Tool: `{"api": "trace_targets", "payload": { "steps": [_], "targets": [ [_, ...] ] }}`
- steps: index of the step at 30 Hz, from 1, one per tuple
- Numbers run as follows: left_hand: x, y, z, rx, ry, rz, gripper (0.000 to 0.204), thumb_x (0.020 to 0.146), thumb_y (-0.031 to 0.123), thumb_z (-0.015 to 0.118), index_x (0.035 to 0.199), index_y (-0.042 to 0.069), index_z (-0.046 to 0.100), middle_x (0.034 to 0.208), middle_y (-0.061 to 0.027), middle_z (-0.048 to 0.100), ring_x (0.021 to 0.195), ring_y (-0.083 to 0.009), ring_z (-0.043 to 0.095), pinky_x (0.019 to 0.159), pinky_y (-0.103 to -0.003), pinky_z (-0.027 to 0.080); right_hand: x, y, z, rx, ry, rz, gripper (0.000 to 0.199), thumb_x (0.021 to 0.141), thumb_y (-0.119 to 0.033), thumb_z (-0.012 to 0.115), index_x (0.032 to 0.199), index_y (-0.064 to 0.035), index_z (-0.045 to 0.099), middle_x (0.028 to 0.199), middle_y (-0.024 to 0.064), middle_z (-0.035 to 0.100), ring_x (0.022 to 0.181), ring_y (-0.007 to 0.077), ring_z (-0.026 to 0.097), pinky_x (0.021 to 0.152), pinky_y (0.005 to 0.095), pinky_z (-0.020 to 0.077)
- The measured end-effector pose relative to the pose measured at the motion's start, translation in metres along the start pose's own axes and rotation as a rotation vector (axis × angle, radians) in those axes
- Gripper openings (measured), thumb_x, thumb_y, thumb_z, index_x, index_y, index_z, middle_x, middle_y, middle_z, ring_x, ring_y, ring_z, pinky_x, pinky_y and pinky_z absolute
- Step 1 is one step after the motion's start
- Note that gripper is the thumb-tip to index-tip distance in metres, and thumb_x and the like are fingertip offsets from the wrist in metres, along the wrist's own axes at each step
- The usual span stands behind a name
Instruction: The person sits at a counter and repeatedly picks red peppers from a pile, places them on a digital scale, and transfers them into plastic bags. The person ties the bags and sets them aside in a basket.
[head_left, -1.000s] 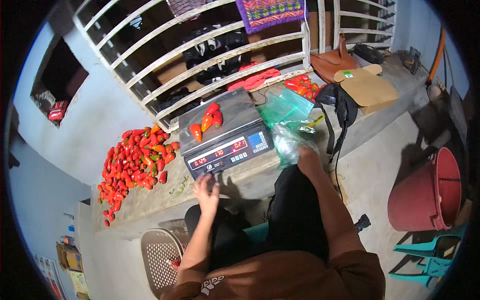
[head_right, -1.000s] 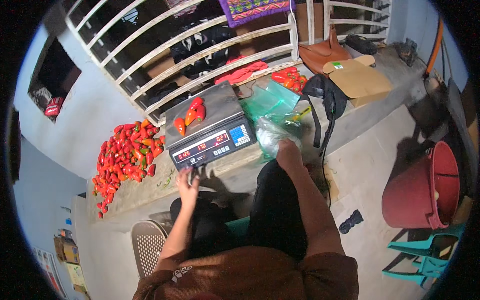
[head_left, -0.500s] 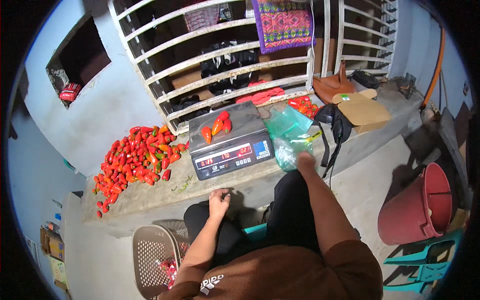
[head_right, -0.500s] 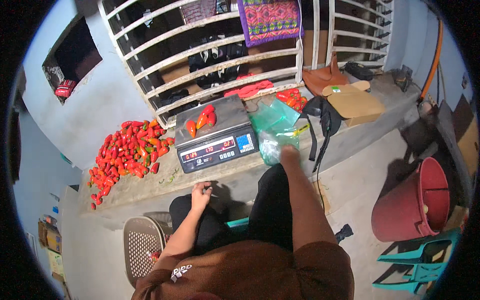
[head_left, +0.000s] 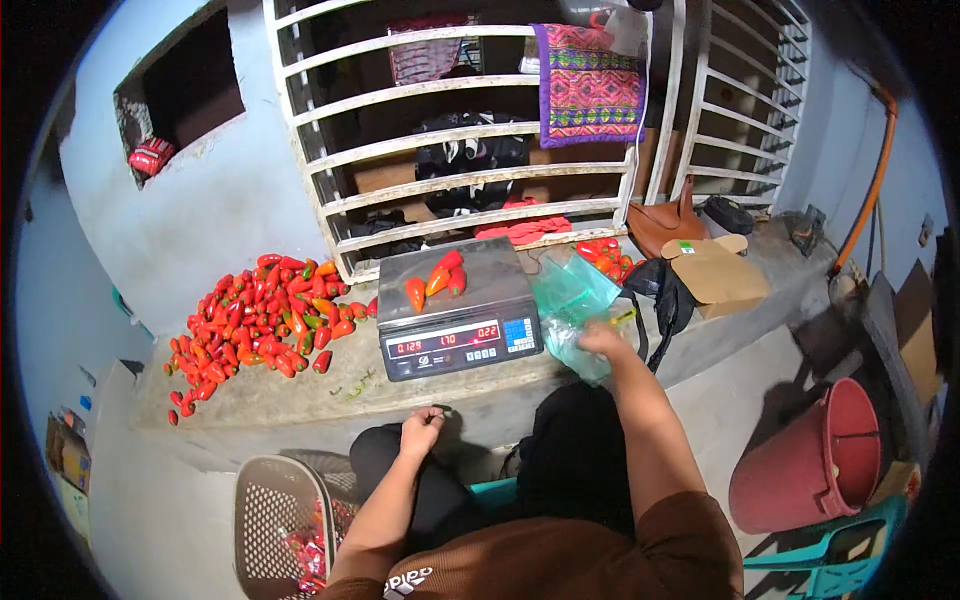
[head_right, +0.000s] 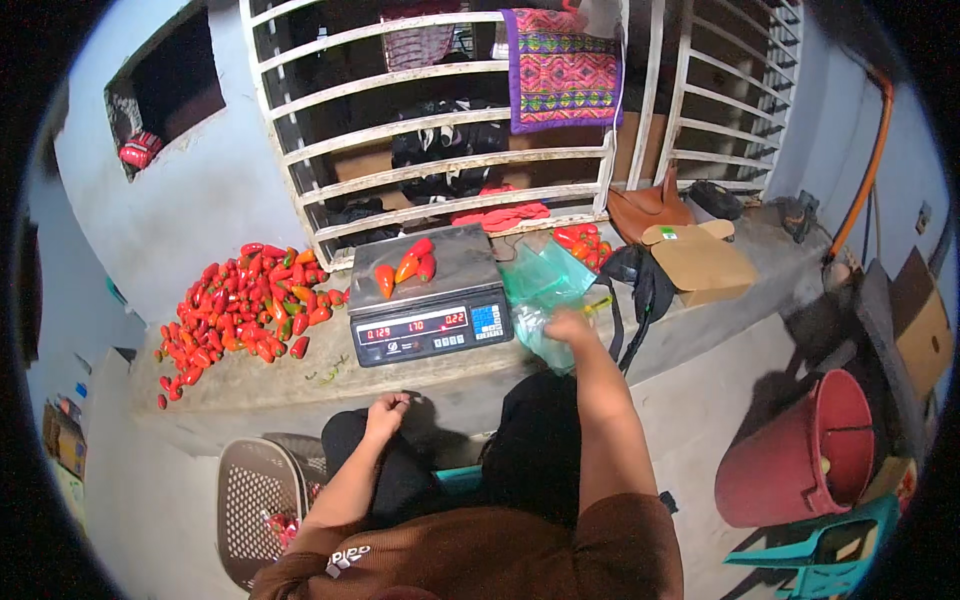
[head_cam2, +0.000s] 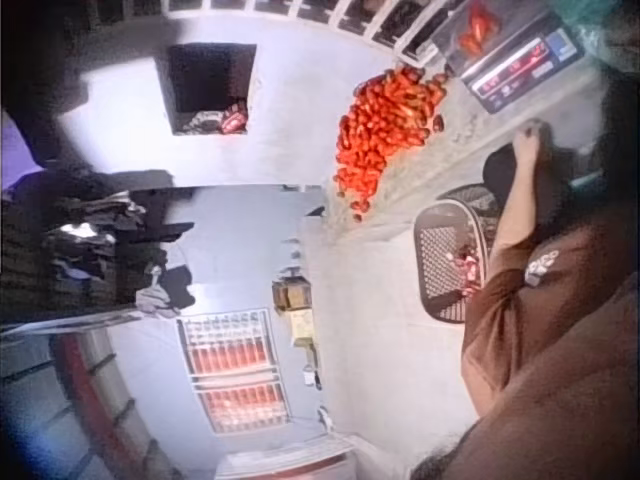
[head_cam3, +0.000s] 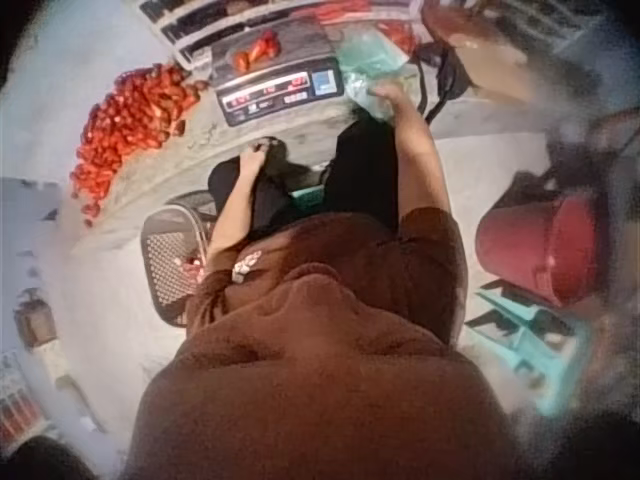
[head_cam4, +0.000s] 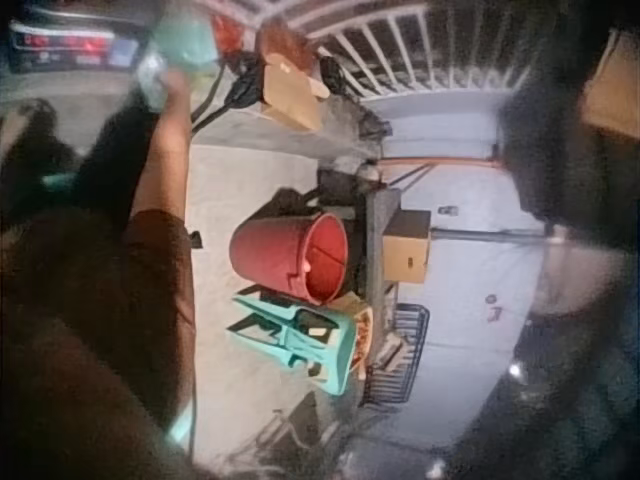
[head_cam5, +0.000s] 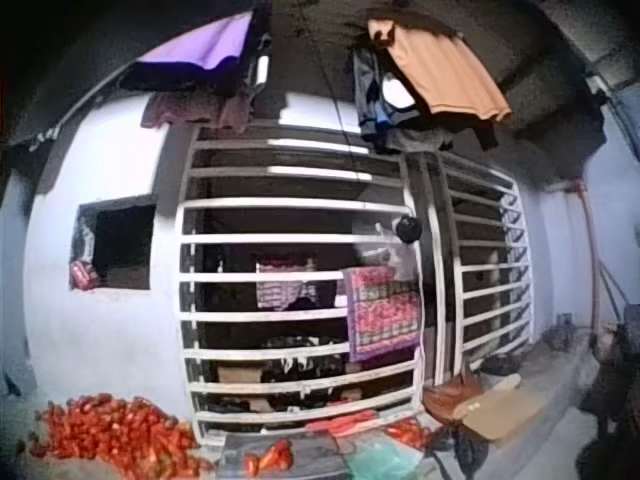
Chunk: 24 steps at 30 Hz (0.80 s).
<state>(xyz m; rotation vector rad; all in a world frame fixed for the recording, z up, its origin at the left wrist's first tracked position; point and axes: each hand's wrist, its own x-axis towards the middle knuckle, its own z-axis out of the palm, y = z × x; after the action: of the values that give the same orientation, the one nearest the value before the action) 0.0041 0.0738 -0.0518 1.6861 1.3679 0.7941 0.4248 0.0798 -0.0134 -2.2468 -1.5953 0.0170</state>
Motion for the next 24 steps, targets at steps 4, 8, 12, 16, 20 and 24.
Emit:
{"api": "trace_targets", "payload": {
  "steps": [4, 8, 12, 16, 20, 24],
  "targets": [
    [0.000, -0.015, 0.000, 0.033, -0.010, -0.005, 0.024, 0.071, 0.021, 0.059, 0.089, 0.004, 0.062, 0.084, -0.0136, 0.063, 0.081, -0.0225, 0.060, 0.074, -0.030, 0.045, 0.044, -0.036, -0.057, -0.184, -0.012, 0.065, 0.030, 0.070, -0.025, 0.058, 0.091, -0.0036, 0.059, 0.097, 0.0185, 0.058, 0.090, 0.0333, 0.056, 0.081, 0.0410, 0.0416],
    [0.000, -0.012, -0.002, -0.010, -0.050, -0.063, 0.023, 0.072, 0.020, 0.058, 0.087, 0.004, 0.062, 0.080, -0.0122, 0.063, 0.076, -0.0222, 0.061, 0.072, -0.030, 0.045, 0.070, -0.068, -0.107, -0.008, 0.250, 0.054, 0.033, 0.076, -0.027, 0.056, 0.098, -0.0034, 0.057, 0.100, 0.0185, 0.057, 0.092, 0.0326, 0.055, 0.083, 0.0368, 0.0412],
    [0.002, -0.003, -0.003, -0.098, -0.044, -0.098, 0.020, 0.074, 0.018, 0.056, 0.086, 0.004, 0.062, 0.075, -0.0084, 0.063, 0.069, -0.0150, 0.058, 0.066, -0.027, 0.044, 0.076, -0.060, -0.098, 0.359, 0.141, -0.075, 0.035, 0.079, -0.030, 0.054, 0.101, -0.0032, 0.056, 0.098, 0.0188, 0.057, 0.093, 0.0329, 0.054, 0.082, 0.0376, 0.0409],
    [0.004, -0.006, -0.003, -0.077, -0.058, -0.124, 0.020, 0.074, 0.019, 0.056, 0.086, 0.004, 0.062, 0.074, -0.0075, 0.062, 0.068, -0.0135, 0.057, 0.065, -0.026, 0.044, 0.049, -0.024, -0.032, 0.172, 0.637, 0.058, 0.028, 0.073, -0.012, 0.053, 0.099, -0.0008, 0.053, 0.097, 0.0210, 0.051, 0.095, 0.0344, 0.047, 0.084, 0.0411, 0.0369],
    [-0.003, -0.011, -0.009, -0.110, -0.027, -0.122, 0.021, 0.075, 0.020, 0.056, 0.087, 0.004, 0.062, 0.077, -0.0079, 0.062, 0.070, -0.0137, 0.057, 0.068, -0.026, 0.044, 0.015, -0.025, -0.020, 0.341, 0.965, 0.455, 0.027, 0.068, -0.003, 0.050, 0.095, -0.0025, 0.051, 0.098, 0.0228, 0.047, 0.096, 0.0353, 0.044, 0.082, 0.0406, 0.0358],
    [0.003, -0.013, -0.004, -0.121, -0.080, -0.147, 0.020, 0.076, 0.019, 0.056, 0.088, 0.003, 0.061, 0.076, -0.0061, 0.062, 0.072, -0.0122, 0.056, 0.069, -0.025, 0.043, -0.013, 0.023, 0.003, 0.231, 0.884, 0.375, 0.026, 0.066, 0.003, 0.045, 0.090, -0.0027, 0.054, 0.088, 0.0184, 0.052, 0.087, 0.0329, 0.049, 0.078, 0.0395, 0.0382]
  ]
}}
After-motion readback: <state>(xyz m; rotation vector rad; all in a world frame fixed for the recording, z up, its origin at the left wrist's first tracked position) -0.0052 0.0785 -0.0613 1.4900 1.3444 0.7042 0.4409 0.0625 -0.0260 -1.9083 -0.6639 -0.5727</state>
